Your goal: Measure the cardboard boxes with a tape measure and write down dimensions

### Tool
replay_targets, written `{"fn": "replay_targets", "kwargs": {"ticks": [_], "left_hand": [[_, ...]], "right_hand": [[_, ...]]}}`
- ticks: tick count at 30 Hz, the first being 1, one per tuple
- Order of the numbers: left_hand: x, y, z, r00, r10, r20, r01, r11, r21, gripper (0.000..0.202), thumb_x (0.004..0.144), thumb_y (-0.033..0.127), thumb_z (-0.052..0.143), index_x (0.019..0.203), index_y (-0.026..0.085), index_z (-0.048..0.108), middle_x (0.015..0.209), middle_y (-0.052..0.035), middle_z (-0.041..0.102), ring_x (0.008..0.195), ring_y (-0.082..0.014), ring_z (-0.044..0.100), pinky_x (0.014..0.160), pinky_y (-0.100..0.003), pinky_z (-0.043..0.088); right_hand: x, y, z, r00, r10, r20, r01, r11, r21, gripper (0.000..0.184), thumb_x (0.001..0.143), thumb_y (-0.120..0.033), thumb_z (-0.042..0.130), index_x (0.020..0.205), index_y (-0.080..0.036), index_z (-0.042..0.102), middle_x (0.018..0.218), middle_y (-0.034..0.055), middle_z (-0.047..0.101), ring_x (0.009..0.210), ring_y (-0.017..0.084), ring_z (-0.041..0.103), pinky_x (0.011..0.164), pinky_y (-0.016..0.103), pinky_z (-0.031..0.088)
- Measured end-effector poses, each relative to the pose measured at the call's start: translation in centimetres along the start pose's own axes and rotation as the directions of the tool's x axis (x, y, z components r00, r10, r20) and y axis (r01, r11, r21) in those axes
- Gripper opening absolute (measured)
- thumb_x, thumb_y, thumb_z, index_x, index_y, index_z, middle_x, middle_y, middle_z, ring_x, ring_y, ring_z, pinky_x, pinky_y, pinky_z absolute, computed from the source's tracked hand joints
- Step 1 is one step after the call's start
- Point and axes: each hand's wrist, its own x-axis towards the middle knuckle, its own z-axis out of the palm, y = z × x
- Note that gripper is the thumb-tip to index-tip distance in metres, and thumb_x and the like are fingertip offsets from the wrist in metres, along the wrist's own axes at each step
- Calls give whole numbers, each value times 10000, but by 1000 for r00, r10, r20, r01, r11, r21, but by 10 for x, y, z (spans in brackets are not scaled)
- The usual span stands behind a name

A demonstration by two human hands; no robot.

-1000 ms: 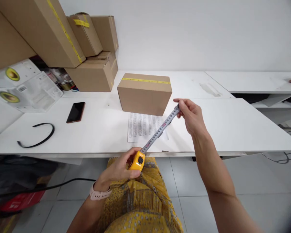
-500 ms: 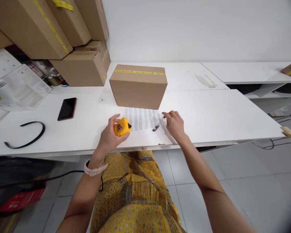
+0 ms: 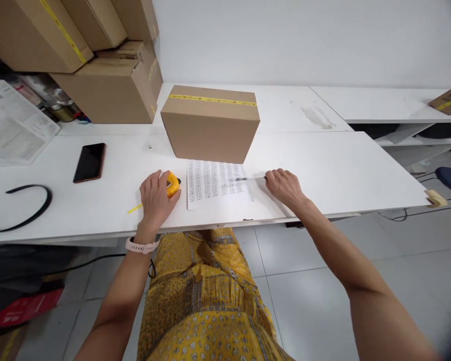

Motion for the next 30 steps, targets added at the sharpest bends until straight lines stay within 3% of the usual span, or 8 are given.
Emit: {"fn": "replay_targets", "kwargs": {"ticks": [2, 4, 7, 10, 13, 16, 25, 30], "left_hand": [[-14, 14, 7, 993, 84, -84, -91, 992, -83, 504, 910, 325, 628, 1382, 172, 540, 1498, -182, 529, 1452, -391, 405, 1214, -632, 278], [-34, 38, 20, 971, 215, -101, -232, 952, -201, 444, 941, 313, 591, 1365, 184, 559, 1452, -158, 584, 1434, -356, 455, 1220, -603, 312], [-61, 83, 43, 885, 465, 16, -440, 848, -296, 454, 971, 329, 554, 1391, 154, 556, 1450, -159, 608, 1442, -320, 477, 1224, -543, 351], [-73, 116, 62, 798, 568, 203, -521, 819, -242, 642, 957, 405, 594, 1479, 52, 472, 1576, -220, 471, 1520, -348, 363, 1256, -546, 284], [-72, 133, 72, 773, 548, 320, -529, 835, -151, 751, 950, 423, 608, 1529, -3, 393, 1632, -241, 368, 1551, -361, 295, 1274, -563, 209], [-69, 141, 74, 772, 527, 357, -528, 843, -103, 779, 951, 437, 602, 1542, -16, 372, 1646, -248, 329, 1565, -362, 254, 1280, -560, 175], [-68, 148, 78, 766, 520, 377, -532, 843, -82, 790, 947, 390, 604, 1583, 22, 317, 1673, -217, 289, 1583, -341, 207, 1292, -549, 150], [-65, 148, 77, 761, 516, 393, -541, 839, -54, 720, 965, 325, 580, 1577, 33, 340, 1666, -203, 315, 1569, -339, 254, 1282, -553, 196]], "right_hand": [[-14, -1, -4, 969, 161, -187, -135, 980, 144, 77, 877, -215, 547, 804, -223, 568, 702, 75, 610, 713, 234, 544, 631, 355, 348], [-27, -16, -9, 859, 382, -341, -242, 890, 387, 77, 854, -279, 587, 818, -248, 526, 666, 22, 564, 651, 208, 528, 602, 342, 366], [-39, -58, -12, 719, 637, -278, -200, 573, 795, 99, 870, -331, 586, 912, -260, 532, 672, -33, 552, 585, 166, 523, 584, 319, 426], [-38, -94, -6, 779, 624, -55, -148, 269, 952, 191, 879, -414, 624, 962, -248, 577, 646, -51, 581, 585, 149, 576, 630, 317, 491], [-29, -105, 5, 825, 556, 97, -200, 129, 971, 297, 813, -470, 720, 935, -231, 595, 705, -26, 638, 653, 153, 628, 693, 330, 528], [-20, -101, 14, 831, 533, 159, -249, 102, 963, 308, 778, -461, 745, 886, -230, 573, 745, -31, 619, 649, 133, 593, 674, 306, 508], [-10, -84, 28, 788, 601, 131, -337, 244, 909, 189, 856, -407, 631, 904, -238, 562, 726, -48, 567, 641, 131, 509, 643, 285, 437], [-15, -65, 24, 740, 657, 140, -343, 191, 920, 237, 834, -439, 662, 864, -229, 557, 692, -47, 590, 640, 130, 560, 668, 288, 471]]}}
